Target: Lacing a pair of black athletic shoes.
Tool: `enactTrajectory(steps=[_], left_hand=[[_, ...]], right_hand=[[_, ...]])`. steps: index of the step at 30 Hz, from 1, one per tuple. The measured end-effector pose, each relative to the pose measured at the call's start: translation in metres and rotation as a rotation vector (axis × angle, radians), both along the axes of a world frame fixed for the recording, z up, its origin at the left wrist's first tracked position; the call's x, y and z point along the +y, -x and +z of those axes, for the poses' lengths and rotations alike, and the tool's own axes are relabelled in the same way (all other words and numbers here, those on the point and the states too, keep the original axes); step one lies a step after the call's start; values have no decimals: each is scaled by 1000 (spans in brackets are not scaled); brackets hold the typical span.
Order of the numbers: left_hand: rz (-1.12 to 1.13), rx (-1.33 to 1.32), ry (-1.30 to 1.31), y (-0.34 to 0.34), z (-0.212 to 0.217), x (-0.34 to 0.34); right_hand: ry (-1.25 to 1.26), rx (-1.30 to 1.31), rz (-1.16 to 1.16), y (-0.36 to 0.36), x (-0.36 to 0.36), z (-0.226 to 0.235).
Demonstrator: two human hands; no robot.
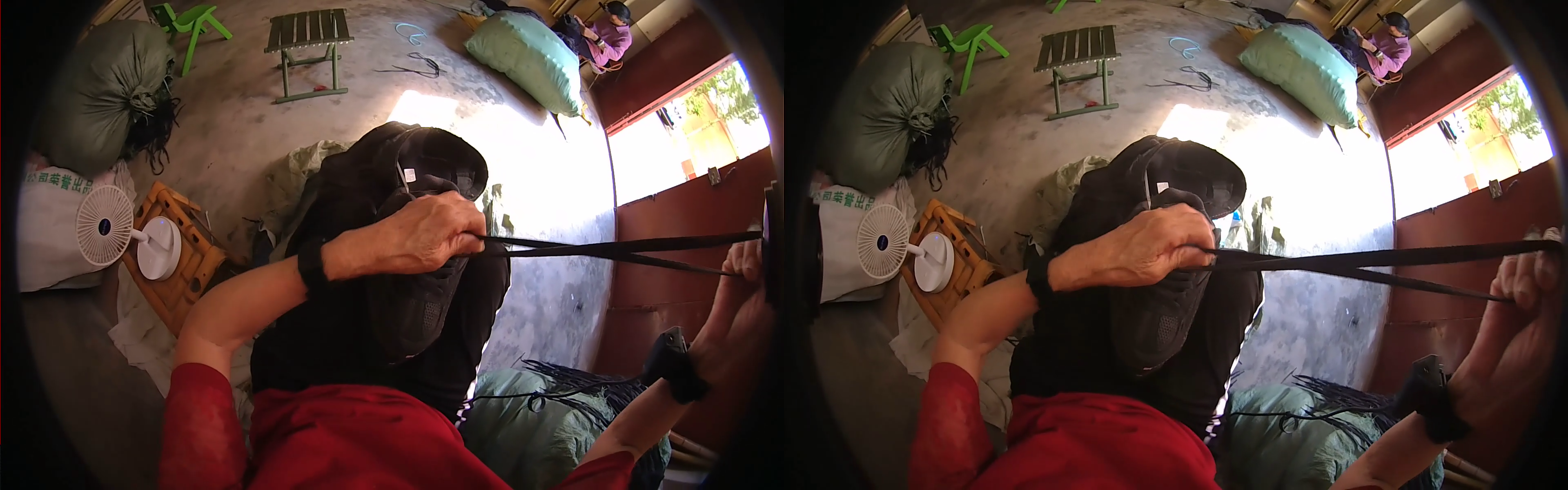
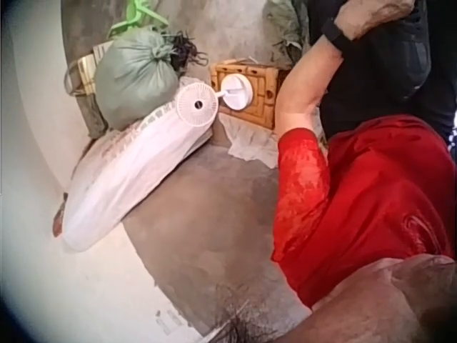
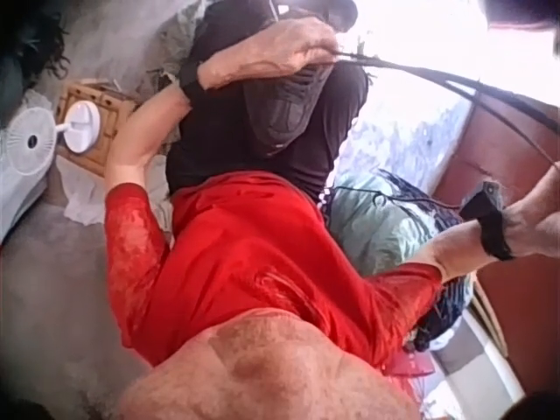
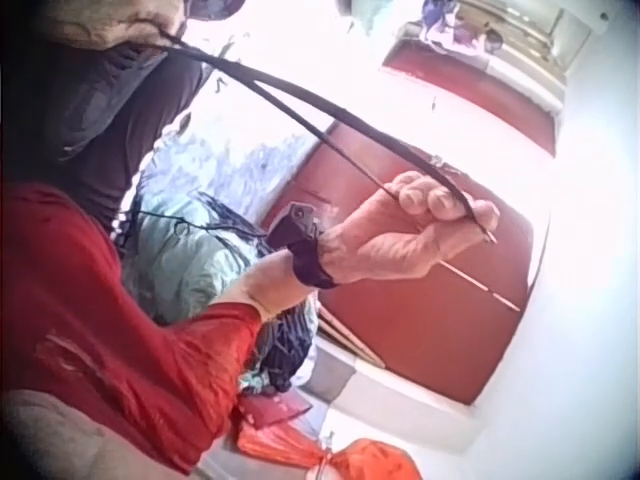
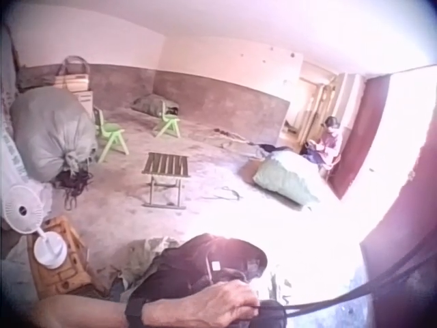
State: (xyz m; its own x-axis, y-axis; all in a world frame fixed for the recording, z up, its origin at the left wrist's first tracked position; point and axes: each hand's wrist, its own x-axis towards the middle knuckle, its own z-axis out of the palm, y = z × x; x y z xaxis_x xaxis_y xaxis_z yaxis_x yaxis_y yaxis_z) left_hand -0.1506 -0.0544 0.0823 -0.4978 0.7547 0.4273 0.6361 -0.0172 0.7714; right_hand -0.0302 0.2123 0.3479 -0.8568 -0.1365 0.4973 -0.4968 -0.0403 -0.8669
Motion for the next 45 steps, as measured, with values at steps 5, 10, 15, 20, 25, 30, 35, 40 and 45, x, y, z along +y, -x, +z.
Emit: enactTrajectory(steps=[5,10,15,20,25,30,35,40,45], left_hand=[[140,-946,-462,-10,10,-40],[226,-1068,-799,34,-50,-127],[372,-1202,-813,72,-104,-177],[722,-1405,-1113,74,-102,-188],[648,-1182,-836,50,-75,-180],[732,-830,-169,24,-61,-139],[488,-331,-197,6,-57,-68],[520,-164,-6,-10,-39,-49],[494,-454,102,-22,-34,-53]], right_hand=[[52,10,-314,-24,67,-56],[385,-272,-647,-29,139,-190],[750,-545,-969,-23,166,-342],[524,-529,-824,30,41,-346],[-474,-484,-443,37,-40,-287],[-467,-611,-397,26,-66,-276],[-492,-507,-449,26,-65,-278],[-502,-537,-439,27,-61,-283],[-423,-714,-352,34,-60,-263]])
